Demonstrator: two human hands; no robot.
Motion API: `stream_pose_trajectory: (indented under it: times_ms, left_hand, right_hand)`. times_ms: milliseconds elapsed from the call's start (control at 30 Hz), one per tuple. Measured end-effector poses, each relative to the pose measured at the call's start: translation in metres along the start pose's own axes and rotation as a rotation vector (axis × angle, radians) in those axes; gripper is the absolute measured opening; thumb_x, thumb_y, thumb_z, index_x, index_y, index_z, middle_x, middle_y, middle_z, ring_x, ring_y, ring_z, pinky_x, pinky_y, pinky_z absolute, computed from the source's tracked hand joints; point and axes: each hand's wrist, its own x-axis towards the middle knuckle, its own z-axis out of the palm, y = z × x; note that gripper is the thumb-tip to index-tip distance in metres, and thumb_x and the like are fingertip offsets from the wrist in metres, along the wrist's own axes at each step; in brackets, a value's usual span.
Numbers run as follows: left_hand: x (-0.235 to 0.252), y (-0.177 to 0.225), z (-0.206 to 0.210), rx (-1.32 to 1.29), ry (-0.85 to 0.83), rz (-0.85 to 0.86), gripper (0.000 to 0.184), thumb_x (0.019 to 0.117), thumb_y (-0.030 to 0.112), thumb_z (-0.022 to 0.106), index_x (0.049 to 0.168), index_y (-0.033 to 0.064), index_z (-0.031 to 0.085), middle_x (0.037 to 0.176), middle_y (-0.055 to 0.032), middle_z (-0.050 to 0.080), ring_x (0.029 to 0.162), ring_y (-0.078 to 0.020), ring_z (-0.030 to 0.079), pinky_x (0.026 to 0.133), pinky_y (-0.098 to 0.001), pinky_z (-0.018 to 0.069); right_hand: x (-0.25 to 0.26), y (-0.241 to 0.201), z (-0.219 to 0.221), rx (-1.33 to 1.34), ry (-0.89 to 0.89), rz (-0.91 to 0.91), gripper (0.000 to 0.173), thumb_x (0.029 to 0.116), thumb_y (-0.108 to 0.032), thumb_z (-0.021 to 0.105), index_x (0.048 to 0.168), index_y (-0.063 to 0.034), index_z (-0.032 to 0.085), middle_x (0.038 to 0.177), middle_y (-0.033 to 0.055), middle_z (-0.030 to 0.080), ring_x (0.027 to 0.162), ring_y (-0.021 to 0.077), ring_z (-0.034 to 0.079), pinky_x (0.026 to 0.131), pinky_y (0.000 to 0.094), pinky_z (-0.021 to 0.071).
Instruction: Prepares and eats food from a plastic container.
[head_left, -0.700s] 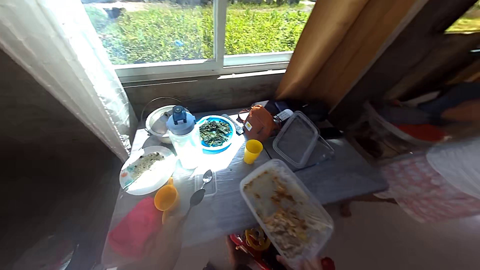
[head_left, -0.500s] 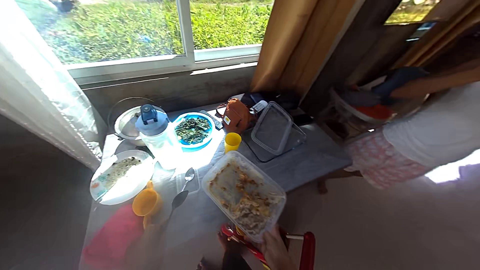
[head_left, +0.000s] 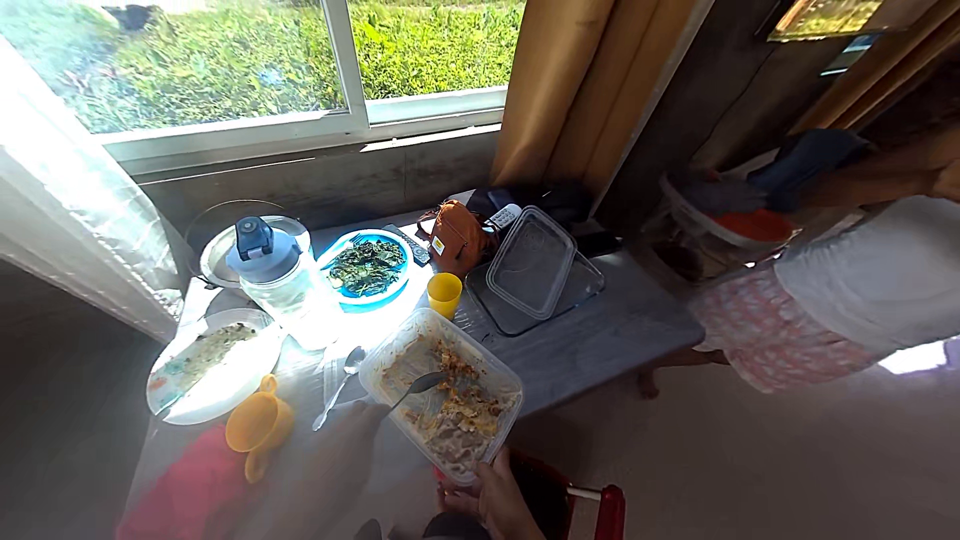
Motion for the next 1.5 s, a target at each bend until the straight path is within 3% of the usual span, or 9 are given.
stream_pose_trajectory:
  times_ms: [100,233,400,533,700,1033,1133,1367,1500]
  left_hand:
    - [0.028,0.015,0.002,0.126,-0.134,-0.166,0.030,0.0998,-0.005,0.051,0.124,-0.0007,0.068,0.108,-0.0258,0.065,0.093,-0.0400,0.069,0.084,-0.0517,0.0564]
    - [0.064,0.030,0.001,0.367,-0.441,-0.438,0.039,0.1027,0.000,0.045,0.138,0.0050,0.060,0.131,-0.0237,0.060,0.114,-0.0412,0.065,0.092,-0.0544,0.0540]
    - [0.084,0.045,0.010,0.482,-0.573,-0.511,0.032,0.1002,0.002,0.046,0.127,0.0007,0.064,0.132,-0.0223,0.060,0.119,-0.0405,0.063,0.091,-0.0558,0.0538]
    - [0.092,0.046,0.022,0.491,-0.598,-0.520,0.032,0.1000,0.002,0.046,0.126,0.0011,0.065,0.133,-0.0212,0.061,0.120,-0.0394,0.063,0.091,-0.0551,0.0540]
    - [0.098,0.030,0.041,0.361,-0.616,-0.450,0.038,0.0994,0.004,0.048,0.133,0.0079,0.065,0.136,-0.0179,0.062,0.129,-0.0369,0.058,0.100,-0.0569,0.0490]
    - [0.112,0.021,0.044,0.355,-0.600,-0.387,0.037,0.1004,0.005,0.047,0.130,0.0111,0.068,0.131,-0.0175,0.066,0.126,-0.0376,0.060,0.099,-0.0594,0.0480]
    - [0.110,0.017,0.056,0.506,-0.504,-0.297,0.036,0.1002,-0.002,0.044,0.123,0.0082,0.070,0.125,-0.0168,0.068,0.119,-0.0358,0.062,0.100,-0.0571,0.0407]
    - [0.111,0.008,0.043,0.375,-0.579,-0.429,0.040,0.0984,0.003,0.049,0.132,0.0146,0.067,0.135,-0.0172,0.064,0.128,-0.0395,0.058,0.101,-0.0644,0.0420]
    - [0.118,0.009,0.035,0.476,-0.500,-0.480,0.036,0.0998,0.004,0.048,0.130,0.0097,0.068,0.132,-0.0200,0.065,0.125,-0.0403,0.059,0.102,-0.0627,0.0414]
  right_hand:
    - [0.004,-0.014,-0.021,-0.134,0.021,0.021,0.072,0.1110,-0.023,0.033,0.161,-0.0280,-0.018,0.154,0.0305,0.027,0.091,0.0385,0.069,0.069,0.0510,0.0599]
    - [0.023,-0.033,-0.047,-0.299,0.102,-0.246,0.070,0.1095,-0.029,0.036,0.164,-0.0149,-0.004,0.151,0.0312,0.038,0.120,0.0414,0.058,0.089,0.0569,0.0520]
    - [0.060,-0.050,-0.045,-0.467,0.132,-0.537,0.072,0.1063,-0.035,0.034,0.164,-0.0040,0.003,0.161,0.0348,0.019,0.149,0.0456,0.026,0.119,0.0560,0.0270]
    - [0.082,-0.042,-0.038,-0.594,0.239,-0.748,0.067,0.1060,-0.032,0.029,0.160,0.0057,0.016,0.153,0.0400,0.031,0.143,0.0532,0.032,0.118,0.0602,0.0259]
    - [0.086,-0.037,-0.039,-0.613,0.256,-0.800,0.060,0.1074,-0.028,0.027,0.158,0.0051,0.027,0.150,0.0373,0.037,0.140,0.0512,0.036,0.116,0.0594,0.0293]
    - [0.084,-0.038,-0.037,-0.601,0.253,-0.780,0.057,0.1077,-0.023,0.028,0.158,0.0048,0.028,0.149,0.0362,0.038,0.139,0.0492,0.038,0.116,0.0574,0.0306]
    - [0.082,-0.039,-0.037,-0.624,0.242,-0.768,0.058,0.1080,-0.024,0.026,0.158,0.0044,0.025,0.151,0.0367,0.036,0.141,0.0494,0.037,0.117,0.0566,0.0303]
    - [0.080,-0.040,-0.037,-0.611,0.247,-0.760,0.059,0.1083,-0.028,0.026,0.158,0.0033,0.027,0.151,0.0361,0.036,0.142,0.0491,0.034,0.118,0.0576,0.0275]
    - [0.080,-0.039,-0.037,-0.610,0.237,-0.751,0.061,0.1083,-0.032,0.024,0.159,0.0023,0.027,0.153,0.0356,0.034,0.144,0.0490,0.032,0.119,0.0577,0.0265]
